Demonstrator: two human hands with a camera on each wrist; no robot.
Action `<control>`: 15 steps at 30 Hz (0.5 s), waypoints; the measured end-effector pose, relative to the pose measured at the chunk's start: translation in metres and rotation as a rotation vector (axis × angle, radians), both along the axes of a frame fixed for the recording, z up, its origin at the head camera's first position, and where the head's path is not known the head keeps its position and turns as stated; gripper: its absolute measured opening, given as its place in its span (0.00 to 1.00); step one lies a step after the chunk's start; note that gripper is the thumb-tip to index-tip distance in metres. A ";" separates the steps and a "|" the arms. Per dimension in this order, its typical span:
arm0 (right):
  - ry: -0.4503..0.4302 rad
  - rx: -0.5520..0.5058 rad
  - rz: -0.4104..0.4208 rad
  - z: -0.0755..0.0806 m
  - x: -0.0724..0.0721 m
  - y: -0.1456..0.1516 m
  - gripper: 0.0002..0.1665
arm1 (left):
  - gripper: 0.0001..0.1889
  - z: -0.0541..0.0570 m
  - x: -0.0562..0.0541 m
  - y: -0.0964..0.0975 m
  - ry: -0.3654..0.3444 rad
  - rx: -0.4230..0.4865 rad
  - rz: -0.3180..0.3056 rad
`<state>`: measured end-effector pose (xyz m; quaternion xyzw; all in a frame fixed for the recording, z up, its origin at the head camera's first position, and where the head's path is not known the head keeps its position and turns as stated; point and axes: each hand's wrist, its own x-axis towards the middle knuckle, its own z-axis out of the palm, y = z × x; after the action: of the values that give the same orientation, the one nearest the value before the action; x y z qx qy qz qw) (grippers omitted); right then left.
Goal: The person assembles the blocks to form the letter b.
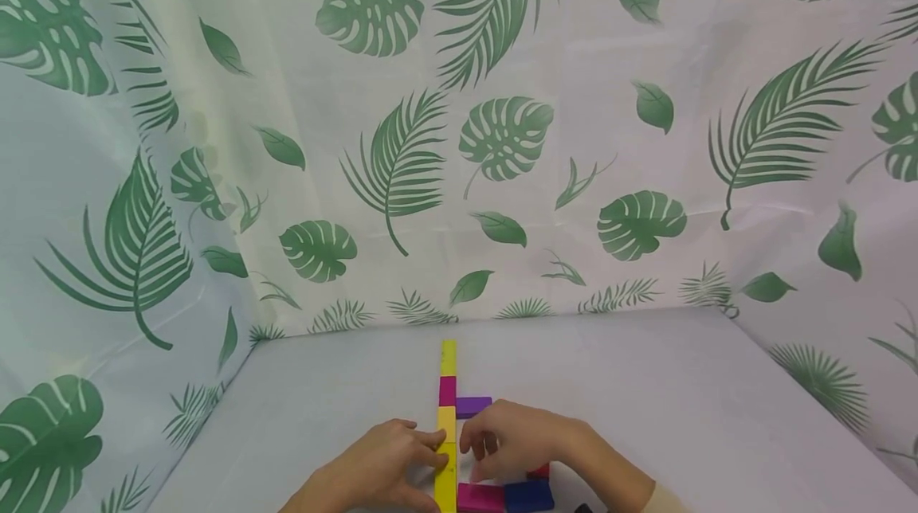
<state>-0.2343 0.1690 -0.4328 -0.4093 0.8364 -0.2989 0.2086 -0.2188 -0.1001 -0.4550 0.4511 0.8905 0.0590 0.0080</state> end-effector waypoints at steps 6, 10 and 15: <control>0.012 -0.056 -0.114 0.012 -0.008 0.020 0.15 | 0.31 0.002 0.000 0.002 -0.054 -0.011 0.031; 0.082 -0.075 -0.202 0.018 -0.014 0.035 0.12 | 0.30 0.004 -0.001 0.005 -0.067 -0.003 0.041; 0.143 -0.091 -0.267 0.019 -0.022 0.051 0.14 | 0.27 0.006 -0.004 0.008 -0.087 0.019 0.057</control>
<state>-0.2564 0.2198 -0.4140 -0.3236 0.8818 -0.3316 0.0881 -0.2228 -0.0923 -0.4486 0.4226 0.9012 0.0871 0.0410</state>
